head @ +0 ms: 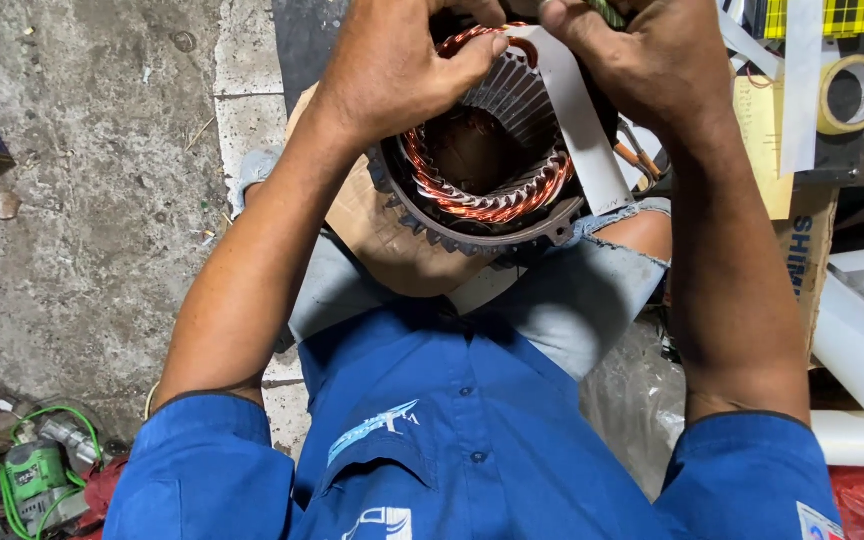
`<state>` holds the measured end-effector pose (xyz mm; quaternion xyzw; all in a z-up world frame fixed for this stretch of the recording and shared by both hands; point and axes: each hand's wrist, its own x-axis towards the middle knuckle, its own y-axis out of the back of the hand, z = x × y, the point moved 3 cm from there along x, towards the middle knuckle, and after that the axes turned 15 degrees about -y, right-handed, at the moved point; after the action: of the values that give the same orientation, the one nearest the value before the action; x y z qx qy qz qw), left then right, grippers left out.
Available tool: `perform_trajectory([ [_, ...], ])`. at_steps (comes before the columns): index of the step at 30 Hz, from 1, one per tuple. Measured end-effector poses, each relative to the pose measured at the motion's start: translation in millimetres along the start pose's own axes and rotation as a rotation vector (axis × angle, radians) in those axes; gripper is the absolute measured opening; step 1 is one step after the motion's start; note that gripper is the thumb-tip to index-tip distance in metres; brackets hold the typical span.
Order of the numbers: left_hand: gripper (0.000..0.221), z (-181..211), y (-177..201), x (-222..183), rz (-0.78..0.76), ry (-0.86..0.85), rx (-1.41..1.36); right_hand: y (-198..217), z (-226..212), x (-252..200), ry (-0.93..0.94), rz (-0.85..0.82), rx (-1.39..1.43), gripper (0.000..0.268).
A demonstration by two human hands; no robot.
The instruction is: The person is cutting strips of insulation paper and inserting them into the slots of an electric motor stator.
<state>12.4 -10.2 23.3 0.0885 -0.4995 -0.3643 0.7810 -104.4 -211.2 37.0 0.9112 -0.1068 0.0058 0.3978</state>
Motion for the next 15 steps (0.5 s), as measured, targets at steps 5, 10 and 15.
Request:
perform_trajectory([
  [5,0.005,-6,-7,-6,-0.021,0.029,0.136,-1,-5,-9,-0.007,0.077,0.041,0.011],
  [10,0.008,-12,-10,-9,-0.040,0.020,0.187,0,-20,-10,0.008,0.100,0.091,0.009],
  [15,0.009,-6,-10,-6,-0.045,-0.014,0.249,1,-24,-12,0.037,0.075,-0.123,0.009],
])
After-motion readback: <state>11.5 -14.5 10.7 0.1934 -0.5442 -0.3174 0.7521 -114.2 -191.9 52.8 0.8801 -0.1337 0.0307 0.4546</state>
